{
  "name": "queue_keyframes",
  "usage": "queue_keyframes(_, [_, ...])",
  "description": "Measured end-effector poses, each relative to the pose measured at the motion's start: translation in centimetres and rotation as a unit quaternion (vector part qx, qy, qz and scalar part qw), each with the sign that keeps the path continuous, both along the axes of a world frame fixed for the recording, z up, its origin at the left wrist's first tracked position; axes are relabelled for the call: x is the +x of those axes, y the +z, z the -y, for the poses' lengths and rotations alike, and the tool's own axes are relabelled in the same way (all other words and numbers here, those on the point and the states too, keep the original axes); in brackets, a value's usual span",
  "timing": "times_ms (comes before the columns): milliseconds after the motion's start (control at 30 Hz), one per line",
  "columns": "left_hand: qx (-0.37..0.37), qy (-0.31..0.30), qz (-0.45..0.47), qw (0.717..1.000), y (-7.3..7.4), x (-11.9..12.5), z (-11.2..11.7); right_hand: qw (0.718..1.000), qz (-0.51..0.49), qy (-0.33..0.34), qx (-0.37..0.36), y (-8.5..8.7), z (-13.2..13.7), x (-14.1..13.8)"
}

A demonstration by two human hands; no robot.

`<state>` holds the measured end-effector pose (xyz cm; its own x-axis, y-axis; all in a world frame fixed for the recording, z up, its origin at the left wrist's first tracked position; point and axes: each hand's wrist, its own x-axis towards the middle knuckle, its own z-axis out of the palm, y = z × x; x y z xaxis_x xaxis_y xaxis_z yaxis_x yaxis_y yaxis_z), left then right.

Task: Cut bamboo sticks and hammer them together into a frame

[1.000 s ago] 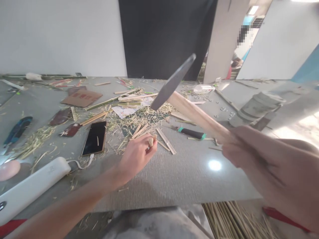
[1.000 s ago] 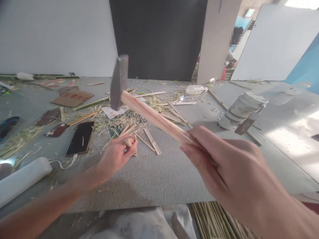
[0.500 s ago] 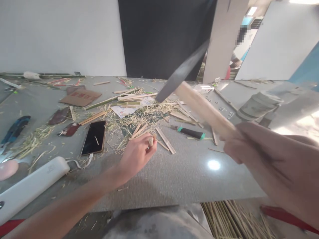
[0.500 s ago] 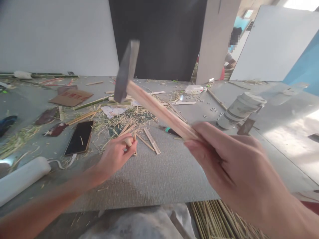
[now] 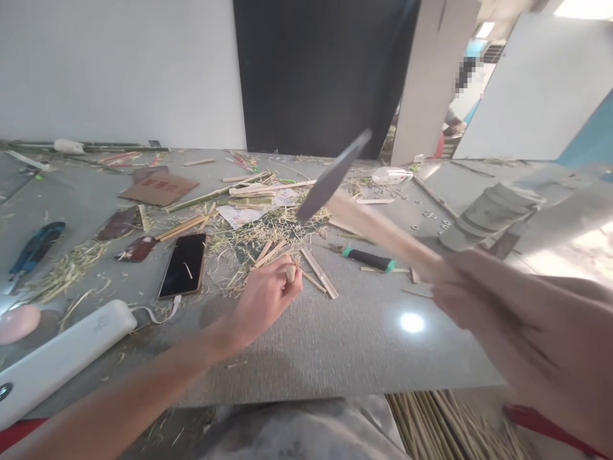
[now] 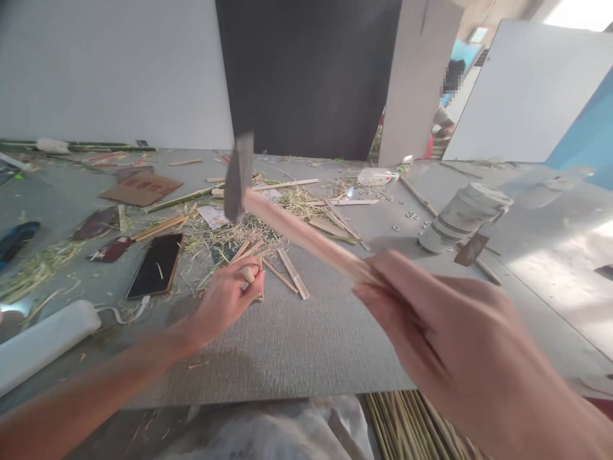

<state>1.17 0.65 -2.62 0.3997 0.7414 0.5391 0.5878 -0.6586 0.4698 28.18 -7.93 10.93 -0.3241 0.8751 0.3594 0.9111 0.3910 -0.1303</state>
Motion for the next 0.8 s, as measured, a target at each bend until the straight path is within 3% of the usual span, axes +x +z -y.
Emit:
queue_keyframes(133, [0.008,0.005,0.003,1.0,-0.06,0.05,-0.07,0.998,0.053,0.043,-0.018,0.11,0.17,-0.01])
queue_keyframes(267, [0.007,0.003,-0.002,1.0,-0.11,0.08,-0.12,0.999,0.018,-0.003,0.039,0.55,0.42,-0.25])
queue_keyframes(400, [0.008,0.008,-0.005,1.0,-0.12,0.1,-0.1,0.996,0.071,0.045,-0.028,0.59,0.33,-0.58])
queue_keyframes(533, [0.008,0.004,-0.01,1.0,-0.12,0.1,-0.04,1.0,0.023,-0.015,0.005,0.38,0.2,-0.59])
queue_keyframes(667, [0.012,0.001,-0.01,1.0,-0.15,0.04,0.0,0.994,0.078,0.03,-0.065,0.32,0.25,-0.41])
queue_keyframes(800, [0.017,-0.003,-0.011,1.0,-0.2,0.05,-0.04,0.999,0.034,-0.011,-0.01,0.6,0.31,-0.59])
